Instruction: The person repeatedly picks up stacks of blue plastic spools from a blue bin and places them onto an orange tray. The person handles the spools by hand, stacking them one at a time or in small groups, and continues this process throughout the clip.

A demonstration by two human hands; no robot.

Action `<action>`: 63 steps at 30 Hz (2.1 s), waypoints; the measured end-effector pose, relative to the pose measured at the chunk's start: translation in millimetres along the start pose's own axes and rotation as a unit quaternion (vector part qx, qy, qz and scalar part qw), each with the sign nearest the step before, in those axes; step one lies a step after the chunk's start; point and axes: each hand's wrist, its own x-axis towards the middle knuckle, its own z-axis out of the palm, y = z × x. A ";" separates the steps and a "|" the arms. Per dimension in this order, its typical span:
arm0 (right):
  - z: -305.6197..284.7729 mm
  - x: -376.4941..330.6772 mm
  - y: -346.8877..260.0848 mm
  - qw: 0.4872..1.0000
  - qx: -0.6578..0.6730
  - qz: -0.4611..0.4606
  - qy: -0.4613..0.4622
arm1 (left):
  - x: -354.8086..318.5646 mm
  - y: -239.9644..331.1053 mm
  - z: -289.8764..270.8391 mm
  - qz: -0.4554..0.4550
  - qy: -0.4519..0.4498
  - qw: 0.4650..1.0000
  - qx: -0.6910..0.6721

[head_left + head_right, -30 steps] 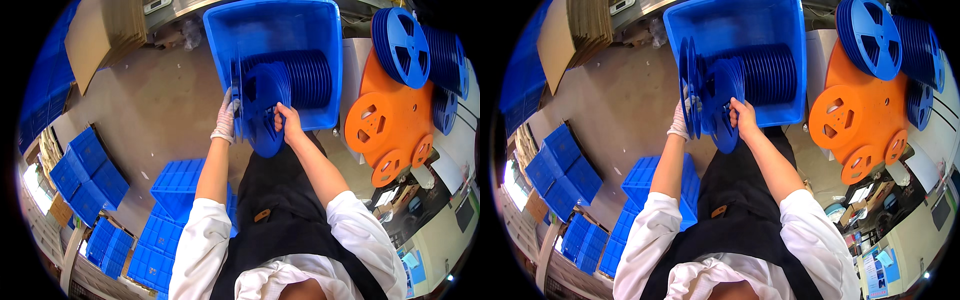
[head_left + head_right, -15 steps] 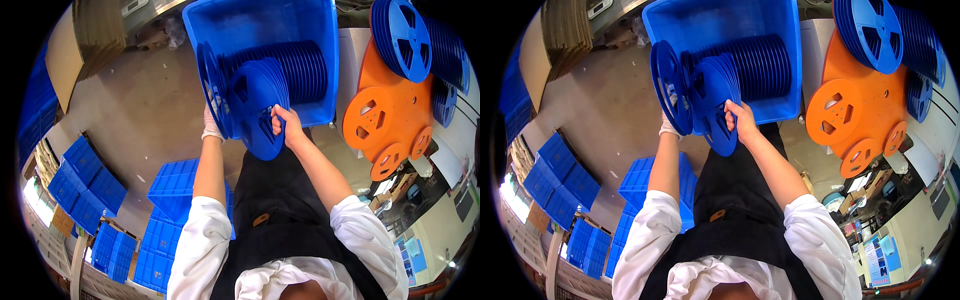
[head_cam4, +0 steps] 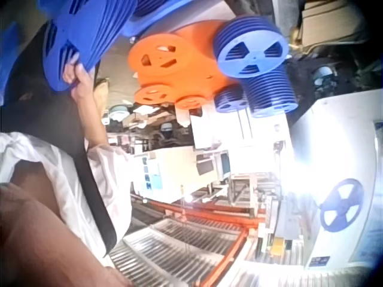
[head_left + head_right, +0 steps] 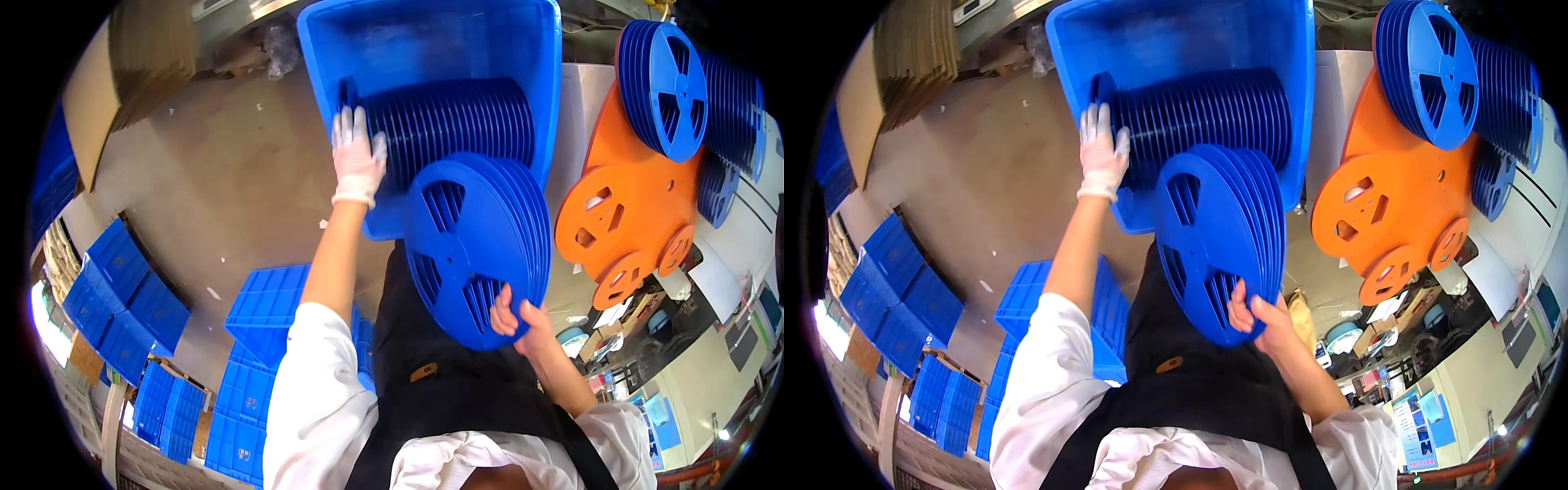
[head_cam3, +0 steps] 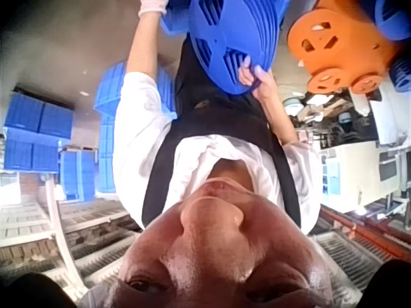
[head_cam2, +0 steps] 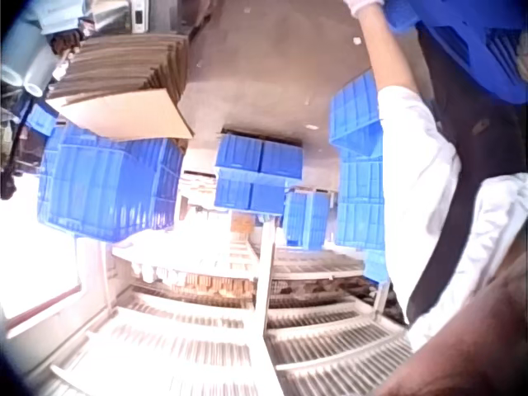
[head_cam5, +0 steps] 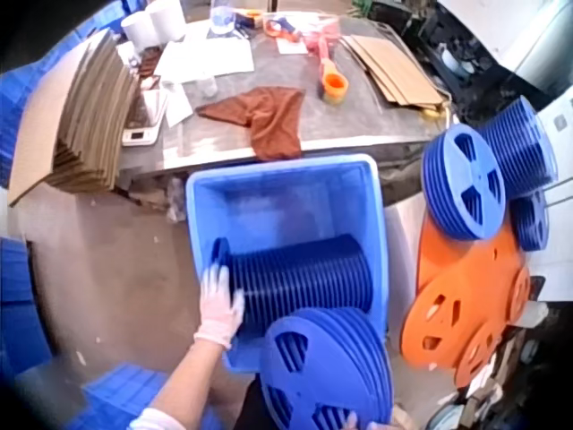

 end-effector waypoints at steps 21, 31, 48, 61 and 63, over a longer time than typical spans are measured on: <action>-36.0 -50.1 7.9 0.991 0.021 -0.058 0.119 | -45.9 -21.7 111.3 -0.034 -0.141 0.970 0.194; -48.9 -67.0 5.4 0.989 0.024 -0.067 0.133 | -45.4 61.8 124.2 -0.063 -0.134 0.974 0.171; -91.3 -65.6 -3.4 0.991 0.039 -0.027 0.129 | -16.5 156.2 194.0 0.232 -0.144 0.962 0.030; -71.3 -101.7 -11.5 0.991 0.013 -0.115 0.073 | -72.9 138.1 103.1 0.168 -0.223 0.960 0.018; -58.2 -111.1 -22.0 0.989 0.004 -0.143 0.038 | -124.5 98.3 58.5 0.078 -0.214 0.973 0.024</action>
